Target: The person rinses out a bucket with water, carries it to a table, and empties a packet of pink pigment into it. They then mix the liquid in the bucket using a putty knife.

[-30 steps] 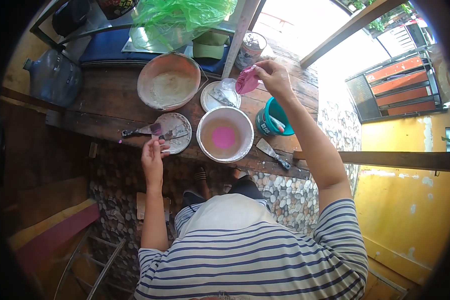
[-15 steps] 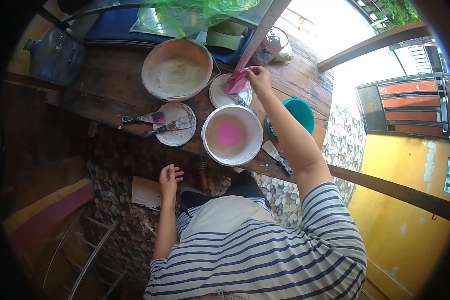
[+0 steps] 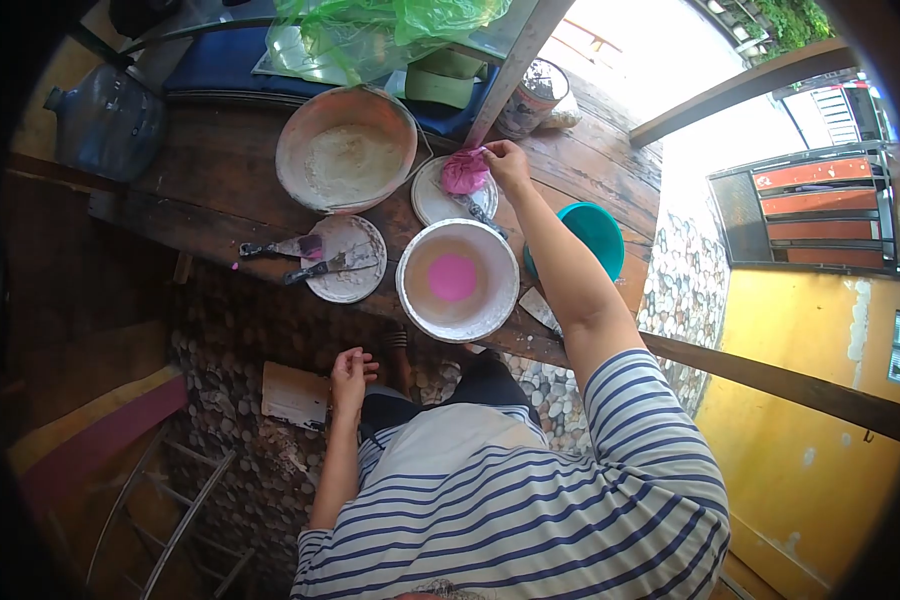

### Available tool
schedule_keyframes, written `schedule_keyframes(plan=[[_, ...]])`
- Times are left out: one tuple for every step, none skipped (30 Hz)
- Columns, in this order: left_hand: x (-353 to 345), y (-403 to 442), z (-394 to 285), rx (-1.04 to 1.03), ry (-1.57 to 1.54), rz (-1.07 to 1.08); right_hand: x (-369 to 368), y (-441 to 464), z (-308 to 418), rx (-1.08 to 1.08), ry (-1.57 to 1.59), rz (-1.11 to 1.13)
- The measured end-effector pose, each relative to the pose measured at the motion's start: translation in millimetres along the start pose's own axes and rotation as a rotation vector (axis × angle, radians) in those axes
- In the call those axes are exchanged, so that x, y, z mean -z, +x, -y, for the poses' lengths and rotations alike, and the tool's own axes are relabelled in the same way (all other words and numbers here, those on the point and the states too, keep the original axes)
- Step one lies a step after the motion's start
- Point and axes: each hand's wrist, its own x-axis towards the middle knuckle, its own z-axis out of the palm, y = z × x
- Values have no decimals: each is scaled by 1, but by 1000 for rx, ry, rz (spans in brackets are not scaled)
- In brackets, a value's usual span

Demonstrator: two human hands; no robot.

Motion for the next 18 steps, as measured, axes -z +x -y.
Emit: schedule_keyframes(plan=[[0, 0, 1, -3, -4, 0, -1, 3, -2, 0, 34, -5], [1, 1, 2, -5, -7, 1, -1, 5, -5, 1, 36, -6], [2, 1, 3, -7, -5, 0, -1, 4, -4, -18, 75, -6], [2, 1, 4, -2, 2, -5, -2, 4, -2, -36, 113, -5], [2, 1, 5, 5, 9, -10, -3, 3, 0, -35, 114, -4], [3, 1, 6, 4, 8, -11, -4, 6, -3, -39, 115, 13], [3, 1, 8, 11, 5, -15, -5, 10, -6, -44, 116, 32], [4, 0, 12, 21, 2, -20, -4, 13, -10, -47, 115, 36], [4, 0, 16, 27, 2, -26, -3, 15, -11, -55, 135, 59], [3, 1, 19, 17, 1, -23, -3, 13, -9, -64, 156, 84], [5, 0, 23, 11, 2, -27, -2, 11, -5, -85, 158, 89], [7, -3, 25, 21, 7, -45, -2, 16, -12, -76, 166, 93], [6, -4, 24, 21, 9, -39, 0, 12, -8, -83, 169, 98], [4, -5, 22, 19, 10, -33, 2, 9, -3, -88, 172, 103], [4, -6, 20, 26, 24, -34, 3, 12, -9, -86, 196, 110], [3, -5, 19, 28, 24, -51, 4, 15, -12, -83, 219, 116], [3, -5, 18, 23, 20, -48, 6, 17, -14, -93, 166, 95], [4, -5, 18, 18, 16, -44, 8, 18, -11, -112, 80, 82]])
